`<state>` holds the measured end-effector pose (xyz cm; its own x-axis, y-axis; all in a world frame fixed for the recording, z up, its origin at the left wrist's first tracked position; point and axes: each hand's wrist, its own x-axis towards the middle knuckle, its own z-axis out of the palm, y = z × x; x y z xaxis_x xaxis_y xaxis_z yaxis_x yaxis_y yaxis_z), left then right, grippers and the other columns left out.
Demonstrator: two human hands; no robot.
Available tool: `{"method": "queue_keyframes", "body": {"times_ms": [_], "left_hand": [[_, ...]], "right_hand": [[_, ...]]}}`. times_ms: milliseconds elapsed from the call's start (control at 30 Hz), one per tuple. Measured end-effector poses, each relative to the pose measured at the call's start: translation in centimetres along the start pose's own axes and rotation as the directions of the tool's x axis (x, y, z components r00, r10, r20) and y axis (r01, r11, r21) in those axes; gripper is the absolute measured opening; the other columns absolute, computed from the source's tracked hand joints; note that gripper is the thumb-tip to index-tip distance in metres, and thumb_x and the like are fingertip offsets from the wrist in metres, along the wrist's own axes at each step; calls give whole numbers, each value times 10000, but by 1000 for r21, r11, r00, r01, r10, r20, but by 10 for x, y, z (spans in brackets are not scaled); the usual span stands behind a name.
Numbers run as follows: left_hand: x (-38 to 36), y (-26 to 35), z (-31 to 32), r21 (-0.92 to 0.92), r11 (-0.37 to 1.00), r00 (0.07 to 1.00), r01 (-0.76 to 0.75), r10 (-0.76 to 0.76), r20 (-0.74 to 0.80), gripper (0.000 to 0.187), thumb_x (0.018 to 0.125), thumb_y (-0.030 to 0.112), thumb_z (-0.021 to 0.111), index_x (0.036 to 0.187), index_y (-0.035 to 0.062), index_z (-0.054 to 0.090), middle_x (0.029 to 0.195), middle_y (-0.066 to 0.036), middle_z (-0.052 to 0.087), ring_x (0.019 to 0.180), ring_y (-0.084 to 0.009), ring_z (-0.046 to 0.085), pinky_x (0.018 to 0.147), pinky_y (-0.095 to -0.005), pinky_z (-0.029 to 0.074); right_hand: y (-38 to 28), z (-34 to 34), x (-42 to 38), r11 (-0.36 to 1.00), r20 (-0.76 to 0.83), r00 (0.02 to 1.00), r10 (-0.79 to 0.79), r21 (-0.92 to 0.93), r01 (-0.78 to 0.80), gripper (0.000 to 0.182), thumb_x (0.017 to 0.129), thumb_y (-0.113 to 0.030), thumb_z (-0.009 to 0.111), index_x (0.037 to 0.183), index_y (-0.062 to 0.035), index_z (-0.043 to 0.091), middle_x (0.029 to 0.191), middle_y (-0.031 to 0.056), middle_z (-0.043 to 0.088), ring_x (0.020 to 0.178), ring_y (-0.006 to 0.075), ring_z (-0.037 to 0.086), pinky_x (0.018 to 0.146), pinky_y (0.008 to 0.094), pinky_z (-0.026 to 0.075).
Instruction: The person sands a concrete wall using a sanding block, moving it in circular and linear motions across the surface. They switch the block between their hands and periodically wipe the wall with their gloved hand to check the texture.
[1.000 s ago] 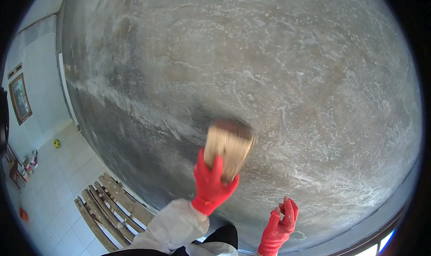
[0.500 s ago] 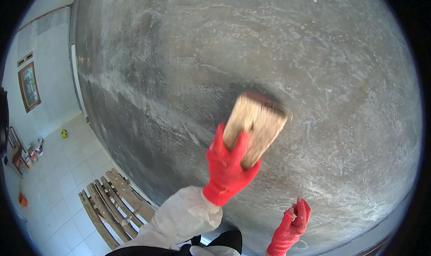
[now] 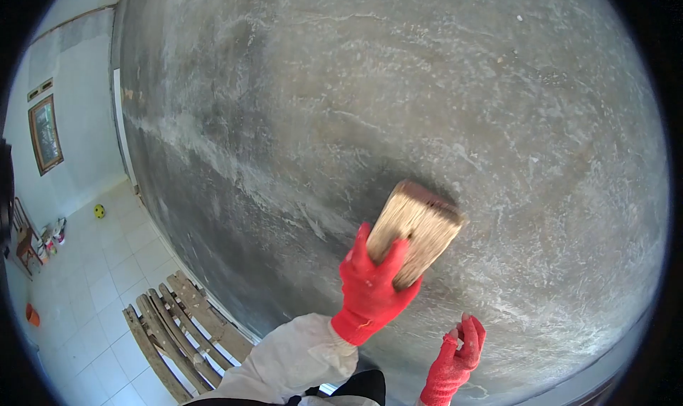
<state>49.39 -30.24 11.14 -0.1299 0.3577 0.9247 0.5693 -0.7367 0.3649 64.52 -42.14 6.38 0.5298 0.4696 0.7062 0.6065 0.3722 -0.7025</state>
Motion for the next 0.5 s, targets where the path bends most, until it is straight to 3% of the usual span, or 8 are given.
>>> {"method": "queue_keyframes", "body": {"times_ms": [33,133,233,333,400,500], "left_hand": [[7,4,2,-11,1000,998,-26,25,-49,740,612,291,841,1248,180,480,1302,-347,394,1009,-498,538,722,-531,487],[-25,-5,3,-3,1000,1000,25,-25,2,794,606,296,848,1286,192,451,1300,-356,391,995,-498,546,700,-533,494],[-127,-32,19,3,1000,999,28,-28,43,844,602,302,854,1317,202,417,1297,-362,389,972,-502,556,672,-542,496],[-151,-26,22,-27,996,994,82,-79,79,893,601,303,857,1348,208,378,1300,-364,385,951,-509,561,644,-549,496],[-108,-16,22,-34,997,997,64,-62,40,889,601,298,856,1351,203,389,1306,-366,378,959,-512,557,664,-547,496],[-10,7,3,0,1000,1000,16,-16,-5,877,598,280,854,1359,192,427,1321,-366,362,969,-515,547,730,-537,489]], "right_hand": [[-1,1,3,1000,-6,1000,1,-1,-1,347,855,42,547,1190,-8,621,1179,99,549,891,166,551,734,276,481],[5,-3,8,1000,-47,999,-6,-2,6,331,868,29,557,1191,-4,620,1186,100,548,893,171,555,738,277,483],[14,-4,4,998,-38,999,-32,-51,31,327,871,30,559,1190,-10,622,1194,102,547,905,178,552,752,283,483],[20,-5,0,997,24,999,-30,-73,32,307,905,7,525,1201,5,608,1222,70,534,907,127,540,730,247,467],[18,-9,2,994,16,999,-36,-103,37,339,868,40,556,1194,-26,623,1204,106,551,915,181,541,764,292,477],[5,-20,16,987,-10,995,-97,-128,95,344,867,48,546,1195,-22,619,1210,114,547,940,187,544,767,285,471]]}}
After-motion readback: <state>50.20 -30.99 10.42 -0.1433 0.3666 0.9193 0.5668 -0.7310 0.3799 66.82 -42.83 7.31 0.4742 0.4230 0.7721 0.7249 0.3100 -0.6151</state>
